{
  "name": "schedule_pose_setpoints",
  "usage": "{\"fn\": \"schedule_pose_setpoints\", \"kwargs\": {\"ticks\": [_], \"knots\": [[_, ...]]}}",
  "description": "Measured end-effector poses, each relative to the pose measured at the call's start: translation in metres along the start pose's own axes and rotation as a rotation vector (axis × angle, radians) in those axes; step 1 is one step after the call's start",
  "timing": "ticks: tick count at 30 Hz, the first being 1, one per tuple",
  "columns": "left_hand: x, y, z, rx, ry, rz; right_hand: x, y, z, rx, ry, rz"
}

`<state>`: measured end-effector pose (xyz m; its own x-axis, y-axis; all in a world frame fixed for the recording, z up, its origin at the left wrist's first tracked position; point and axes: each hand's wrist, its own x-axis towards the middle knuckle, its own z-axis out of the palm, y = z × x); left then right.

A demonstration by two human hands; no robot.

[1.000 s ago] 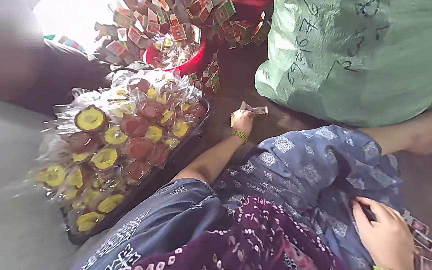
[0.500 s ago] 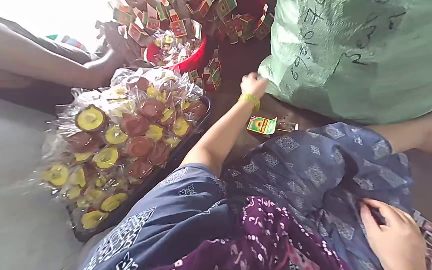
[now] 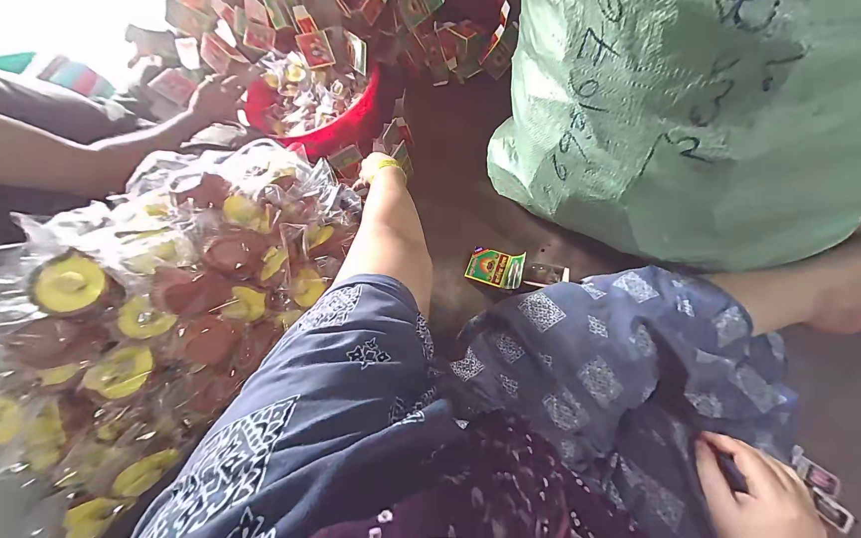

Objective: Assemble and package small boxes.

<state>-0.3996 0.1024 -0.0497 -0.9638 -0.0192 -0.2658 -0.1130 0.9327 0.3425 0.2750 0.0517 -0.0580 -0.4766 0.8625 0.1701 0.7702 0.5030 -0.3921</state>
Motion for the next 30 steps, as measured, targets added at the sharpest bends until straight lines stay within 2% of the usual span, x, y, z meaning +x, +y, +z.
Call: {"fn": "schedule_pose_setpoints", "kwargs": {"ticks": [7, 10, 14, 18, 23, 26, 30], "knots": [[-0.014, 0.006, 0.010, 0.247, 0.034, 0.187, -0.001, -0.003, -0.001, 0.000, 0.026, -0.004], [-0.028, 0.005, 0.009, 0.218, 0.031, 0.245, -0.003, 0.000, 0.000, -0.001, 0.044, -0.023], [-0.047, 0.008, 0.001, 0.209, -0.060, 0.326, -0.006, -0.001, 0.001, 0.007, 0.069, -0.019], [-0.040, 0.011, 0.012, 0.110, -0.114, 0.344, -0.012, 0.004, 0.000, 0.011, 0.078, -0.014], [-0.041, 0.015, 0.032, 0.219, -0.121, 0.464, -0.011, 0.005, 0.002, 0.003, 0.088, -0.019], [-0.057, 0.014, 0.033, 0.211, -0.117, 0.437, -0.007, 0.003, 0.002, -0.009, 0.065, -0.011], [-0.086, 0.018, 0.039, 0.228, -0.152, 0.523, -0.002, -0.004, 0.000, -0.007, 0.020, 0.018]]}}
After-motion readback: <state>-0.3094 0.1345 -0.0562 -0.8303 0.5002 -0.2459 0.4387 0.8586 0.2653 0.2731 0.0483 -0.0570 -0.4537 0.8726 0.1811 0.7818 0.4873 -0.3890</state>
